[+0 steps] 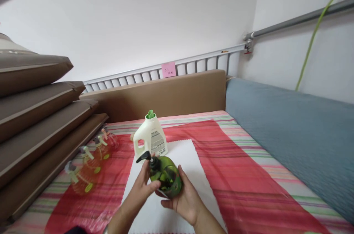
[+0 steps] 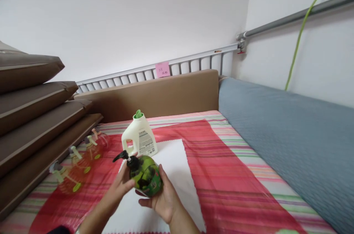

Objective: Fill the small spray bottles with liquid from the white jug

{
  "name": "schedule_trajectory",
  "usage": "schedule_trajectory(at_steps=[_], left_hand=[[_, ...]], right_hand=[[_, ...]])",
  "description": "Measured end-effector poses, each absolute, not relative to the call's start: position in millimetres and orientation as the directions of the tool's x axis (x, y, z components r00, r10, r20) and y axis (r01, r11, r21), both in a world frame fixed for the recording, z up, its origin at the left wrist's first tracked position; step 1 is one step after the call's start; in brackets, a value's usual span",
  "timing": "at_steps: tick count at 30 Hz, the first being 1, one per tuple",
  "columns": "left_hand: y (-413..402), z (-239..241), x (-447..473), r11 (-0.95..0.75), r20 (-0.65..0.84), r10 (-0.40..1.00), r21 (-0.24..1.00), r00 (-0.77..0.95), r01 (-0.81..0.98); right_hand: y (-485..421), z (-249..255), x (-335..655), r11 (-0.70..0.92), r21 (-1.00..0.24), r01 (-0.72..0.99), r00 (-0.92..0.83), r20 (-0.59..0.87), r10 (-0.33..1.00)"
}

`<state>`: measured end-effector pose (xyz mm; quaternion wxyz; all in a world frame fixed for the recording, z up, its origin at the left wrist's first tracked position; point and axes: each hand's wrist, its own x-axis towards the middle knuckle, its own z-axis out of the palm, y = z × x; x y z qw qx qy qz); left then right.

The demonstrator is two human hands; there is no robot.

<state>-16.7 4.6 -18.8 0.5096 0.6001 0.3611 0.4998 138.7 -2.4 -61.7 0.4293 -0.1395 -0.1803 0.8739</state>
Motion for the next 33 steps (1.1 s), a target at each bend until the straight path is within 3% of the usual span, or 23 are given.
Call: schedule_trajectory(at_steps=[6,10,12,17,22,28,33], left_hand=[[-1.6,6.0,-20.1,-0.297,0.311,0.938,0.949,0.151,-0.110],[-6.3,0.6,-11.5,-0.293,0.283,0.954,0.950,-0.098,-0.106],[-9.0,2.7,-9.9,-0.261,0.245,0.961,0.956,-0.127,-0.133],[-7.1,11.9,-14.6,-0.222,0.242,0.970,0.932,0.036,-0.286],[-3.5,7.4,-11.5,-0.281,0.230,0.944,0.937,-0.238,-0.207],[-4.2,6.6,-14.3,-0.224,0.217,0.975,0.931,-0.054,-0.289],[-2.9,6.8,-16.7,-0.273,0.232,0.952,0.938,-0.198,-0.214]], right_hand=[[-14.5,-63.9,123.4,-0.535,-0.431,-0.726,-0.541,-0.122,0.832],[-26.9,-58.5,112.8,-0.293,-0.439,-0.850,-0.288,-0.078,0.954],[-29.9,-55.7,112.2,-0.240,-0.434,-0.868,-0.229,-0.078,0.970],[-27.9,-55.0,117.3,-0.296,-0.433,-0.851,-0.276,-0.110,0.955],[-27.1,-58.5,110.9,-0.282,-0.471,-0.836,-0.226,-0.172,0.959],[-27.9,-55.8,111.1,-0.298,-0.445,-0.844,-0.238,-0.185,0.953],[-28.0,-54.2,111.7,-0.296,-0.449,-0.843,-0.236,-0.185,0.954]])
